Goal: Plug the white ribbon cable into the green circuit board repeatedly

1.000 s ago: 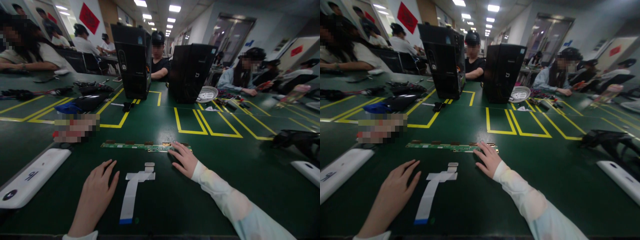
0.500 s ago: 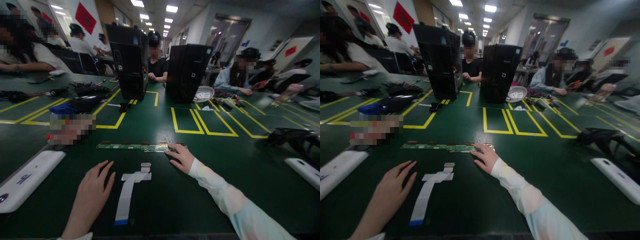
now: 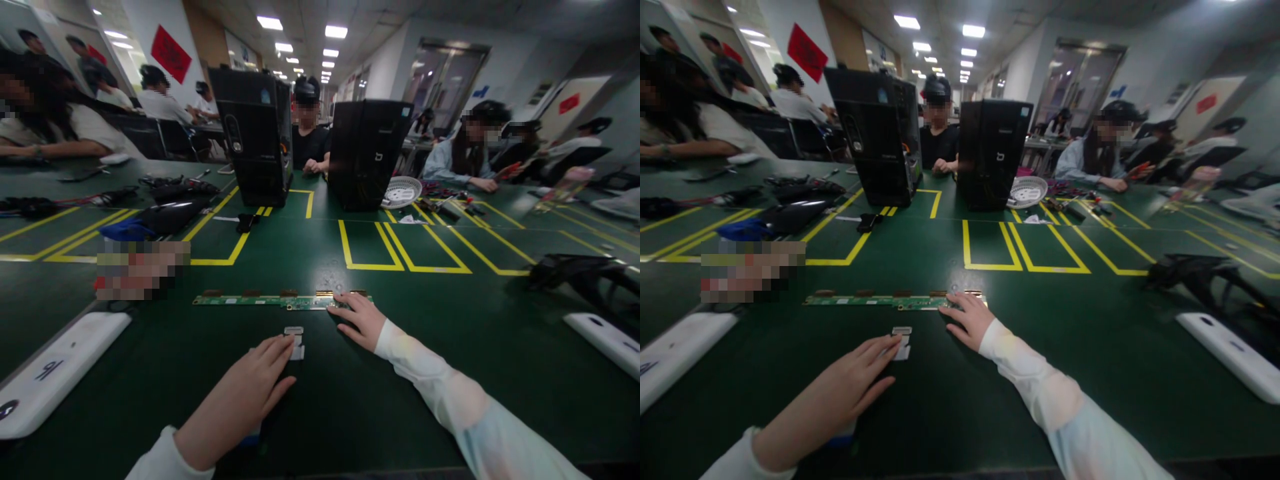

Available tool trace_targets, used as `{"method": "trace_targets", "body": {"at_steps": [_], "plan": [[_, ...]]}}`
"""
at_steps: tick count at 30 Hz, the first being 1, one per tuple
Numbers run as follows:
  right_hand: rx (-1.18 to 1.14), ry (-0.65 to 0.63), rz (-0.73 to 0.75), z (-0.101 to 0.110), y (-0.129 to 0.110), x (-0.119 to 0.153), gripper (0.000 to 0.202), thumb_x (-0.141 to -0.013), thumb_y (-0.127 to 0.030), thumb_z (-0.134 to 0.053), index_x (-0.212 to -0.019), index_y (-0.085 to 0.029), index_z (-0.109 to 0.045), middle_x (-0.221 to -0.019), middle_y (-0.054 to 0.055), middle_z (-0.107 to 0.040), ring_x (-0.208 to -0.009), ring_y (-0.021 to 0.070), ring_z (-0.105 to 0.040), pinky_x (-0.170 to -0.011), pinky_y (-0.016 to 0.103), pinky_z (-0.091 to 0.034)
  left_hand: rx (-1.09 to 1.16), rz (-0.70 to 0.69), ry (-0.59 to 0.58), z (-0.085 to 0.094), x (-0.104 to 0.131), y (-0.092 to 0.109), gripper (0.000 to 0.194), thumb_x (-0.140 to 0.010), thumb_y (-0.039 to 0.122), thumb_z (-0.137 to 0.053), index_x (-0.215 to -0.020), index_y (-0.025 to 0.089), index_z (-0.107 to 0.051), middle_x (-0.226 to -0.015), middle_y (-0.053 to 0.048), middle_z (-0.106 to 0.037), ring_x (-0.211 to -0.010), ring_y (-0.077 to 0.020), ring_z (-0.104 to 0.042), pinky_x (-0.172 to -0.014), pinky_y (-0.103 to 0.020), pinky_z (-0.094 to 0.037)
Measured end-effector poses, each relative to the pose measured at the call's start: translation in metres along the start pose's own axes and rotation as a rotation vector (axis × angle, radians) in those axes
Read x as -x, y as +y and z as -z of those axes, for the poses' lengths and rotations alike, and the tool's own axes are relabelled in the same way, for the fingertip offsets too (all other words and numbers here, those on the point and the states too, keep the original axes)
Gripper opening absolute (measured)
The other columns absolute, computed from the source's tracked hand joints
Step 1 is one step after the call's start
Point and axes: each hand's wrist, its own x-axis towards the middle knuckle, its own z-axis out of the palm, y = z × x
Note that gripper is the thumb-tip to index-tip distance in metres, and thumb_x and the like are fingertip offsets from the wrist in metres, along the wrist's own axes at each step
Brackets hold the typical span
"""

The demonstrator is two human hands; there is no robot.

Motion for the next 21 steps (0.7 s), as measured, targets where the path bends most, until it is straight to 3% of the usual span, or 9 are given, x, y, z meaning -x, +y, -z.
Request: {"method": "trace_targets", "body": {"at_steps": [6, 11, 15, 21], "plan": [[-0.004, -0.012, -0.013, 0.001, -0.001, -0.001, 0.041, -0.093, -0.033, -0.050, -0.132, -0.022, -0.056, -0.141, 0.013, -0.049, -0.132, 0.0283, -0.042, -0.107, 0.052, -0.037, 0.017, -0.089, -0.060, 0.008, -0.035, 0.018, 0.050, -0.096, 0.040, -0.044, -0.138, 0.013, -0.047, -0.140, -0.013, -0.054, -0.124, -0.0259, -0.054, -0.099, -0.042, -0.049], [-0.004, -0.017, -0.025, 0.003, -0.002, -0.001, 0.042, -0.093, -0.032, -0.050, -0.133, -0.023, -0.055, -0.141, 0.012, -0.049, -0.132, 0.0275, -0.042, -0.107, 0.051, -0.036, 0.001, -0.084, -0.041, 0.007, -0.059, 0.026, 0.047, -0.096, 0.037, -0.043, -0.132, 0.009, -0.052, -0.133, -0.016, -0.058, -0.116, -0.0273, -0.057, -0.090, -0.041, -0.053], [-0.013, -0.032, -0.030, 0.005, -0.004, -0.001, 0.042, -0.093, -0.033, -0.049, -0.133, -0.023, -0.054, -0.142, 0.011, -0.048, -0.133, 0.0277, -0.041, -0.108, 0.051, -0.036, 0.031, -0.060, 0.020, 0.001, -0.063, 0.029, 0.042, -0.095, 0.032, -0.045, -0.128, 0.008, -0.055, -0.128, -0.016, -0.061, -0.116, -0.0261, -0.057, -0.095, -0.041, -0.050], [-0.021, -0.048, -0.041, 0.008, -0.006, 0.000, 0.042, -0.094, -0.032, -0.046, -0.134, -0.023, -0.053, -0.143, 0.011, -0.047, -0.135, 0.0274, -0.038, -0.109, 0.052, -0.034, 0.078, -0.052, 0.080, -0.007, -0.054, 0.030, 0.051, -0.093, 0.036, -0.050, -0.135, 0.007, -0.048, -0.134, -0.017, -0.057, -0.123, -0.0268, -0.053, -0.101, -0.043, -0.047]]}}
